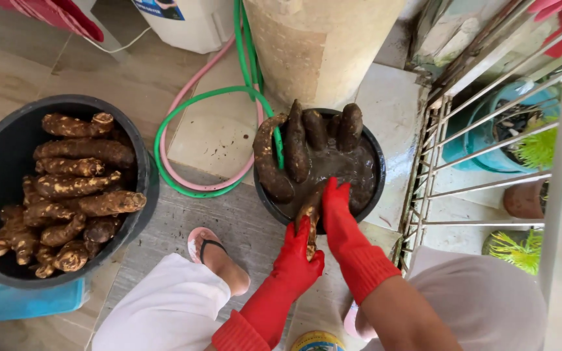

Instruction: Washing and scrubbing large roots in a bucket of water to remove dirt.

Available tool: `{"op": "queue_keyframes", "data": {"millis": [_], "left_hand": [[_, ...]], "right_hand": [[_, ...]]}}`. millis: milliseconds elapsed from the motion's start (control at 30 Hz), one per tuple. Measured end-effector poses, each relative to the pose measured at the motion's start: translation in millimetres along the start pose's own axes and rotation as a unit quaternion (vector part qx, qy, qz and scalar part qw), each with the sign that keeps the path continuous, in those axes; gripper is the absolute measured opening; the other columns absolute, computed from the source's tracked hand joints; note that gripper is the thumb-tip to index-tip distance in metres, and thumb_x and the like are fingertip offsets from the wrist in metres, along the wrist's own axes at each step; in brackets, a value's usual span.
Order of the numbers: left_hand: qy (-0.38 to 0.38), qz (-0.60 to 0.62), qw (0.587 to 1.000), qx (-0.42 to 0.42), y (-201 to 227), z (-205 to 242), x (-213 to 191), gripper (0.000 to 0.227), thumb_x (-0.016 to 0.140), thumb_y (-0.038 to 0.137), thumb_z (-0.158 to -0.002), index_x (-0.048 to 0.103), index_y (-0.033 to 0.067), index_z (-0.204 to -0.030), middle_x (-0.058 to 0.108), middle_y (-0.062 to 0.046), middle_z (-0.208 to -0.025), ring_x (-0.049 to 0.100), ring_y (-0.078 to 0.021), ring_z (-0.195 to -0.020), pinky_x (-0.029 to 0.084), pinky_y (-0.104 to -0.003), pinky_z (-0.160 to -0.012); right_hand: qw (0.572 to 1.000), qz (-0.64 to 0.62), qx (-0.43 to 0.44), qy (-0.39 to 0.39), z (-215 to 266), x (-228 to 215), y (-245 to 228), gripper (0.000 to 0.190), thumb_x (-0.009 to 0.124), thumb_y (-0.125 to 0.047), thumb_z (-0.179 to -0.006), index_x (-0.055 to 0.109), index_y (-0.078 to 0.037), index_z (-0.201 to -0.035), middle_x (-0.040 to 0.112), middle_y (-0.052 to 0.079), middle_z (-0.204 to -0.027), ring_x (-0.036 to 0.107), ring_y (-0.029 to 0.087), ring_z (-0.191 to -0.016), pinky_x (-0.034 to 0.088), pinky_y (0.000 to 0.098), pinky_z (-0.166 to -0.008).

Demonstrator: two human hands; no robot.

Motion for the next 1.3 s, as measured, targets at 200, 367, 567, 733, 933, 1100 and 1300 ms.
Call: {"op": "queue_keyframes", "data": {"millis": [200,367,567,733,933,1100,1300], "left_hand": [[-0.006,-0.039,0.999,0.024,-6.9,-0.9,9.1,0.094,0.064,0.016,-0.083,0.015,0.0309,-0.162,0.016,-0.009,-0.166,0.057,-0.038,-0.126,0.056,-0.048,-0.09],[-0.017,-0.06,0.998,0.024,9.8,1.9,4.3,0.099,0.06,0.01,-0.081,0.007,0.0264,-0.162,0.007,-0.018,-0.167,0.066,-0.0379,-0.104,0.056,-0.05,-0.083],[-0.005,-0.116,0.991,0.059,18.1,7.3,11.3,0.095,0.056,0.011,-0.078,0.01,0.0133,-0.161,0.02,-0.017,-0.157,0.061,-0.0441,-0.109,0.053,-0.052,-0.087],[-0.049,-0.162,0.985,-0.011,-2.7,4.8,18.7,0.093,0.06,0.024,-0.088,0.004,0.0222,-0.163,-0.001,-0.019,-0.168,0.057,-0.0497,-0.116,0.052,-0.053,-0.091],[-0.062,-0.188,0.98,-0.018,3.5,9.2,21.1,0.092,0.061,0.024,-0.087,0.009,0.0189,-0.163,-0.002,-0.025,-0.167,0.058,-0.0523,-0.111,0.053,-0.054,-0.089],[-0.027,-0.12,0.992,-0.024,0.4,9.0,21.0,0.098,0.066,0.023,-0.08,0.011,0.021,-0.161,0.007,-0.015,-0.169,0.059,-0.0506,-0.113,0.053,-0.058,-0.088],[-0.046,0.152,0.975,-0.158,24.6,10.9,-33.3,0.092,0.069,0.008,-0.087,0.022,0.0385,-0.161,0.039,-0.008,-0.158,0.067,-0.0287,-0.109,0.063,-0.036,-0.067]], "right_hand": [[0.961,0.272,-0.018,-0.055,8.8,18.6,25.0,0.09,0.038,-0.064,-0.09,0.001,-0.029,-0.164,0.032,0.034,-0.149,0.044,0.057,-0.131,0.034,0.0649,-0.111],[0.946,0.287,-0.136,-0.061,15.5,17.8,29.9,0.1,0.069,-0.057,-0.087,0.011,-0.024,-0.162,0.024,0.043,-0.151,0.046,0.061,-0.133,0.042,0.0662,-0.107],[0.988,0.152,0.003,-0.036,45.6,-2.9,-20.2,0.106,0.069,-0.041,-0.071,0.018,-0.022,-0.162,0.051,0.021,-0.146,0.055,0.039,-0.13,0.045,0.0427,-0.107],[0.998,0.041,0.037,-0.022,69.4,-7.5,-56.2,0.086,0.076,-0.024,-0.067,0.044,-0.009,-0.145,0.063,0.016,-0.131,0.064,0.033,-0.116,0.054,0.0424,-0.097],[0.993,0.036,0.104,-0.037,8.4,-0.6,-54.0,0.069,0.081,-0.034,-0.068,0.067,-0.003,-0.128,0.072,0.012,-0.122,0.068,0.032,-0.107,0.054,0.0373,-0.093],[0.99,0.054,0.126,-0.032,-8.7,-22.8,-31.6,0.07,0.073,-0.042,-0.076,0.063,-0.002,-0.133,0.068,0.015,-0.127,0.065,0.034,-0.112,0.051,0.037,-0.098],[0.988,0.056,0.144,-0.021,-12.6,-33.6,-29.0,0.075,0.06,-0.054,-0.088,0.057,-0.002,-0.14,0.063,0.018,-0.135,0.06,0.037,-0.12,0.047,0.0367,-0.105]]}}
Point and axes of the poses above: each hand's wrist, its own z-axis away from the middle knuckle, its own x-axis out of the palm, y = z × x, the point moved 7 cm from there along -z, towards the middle knuckle
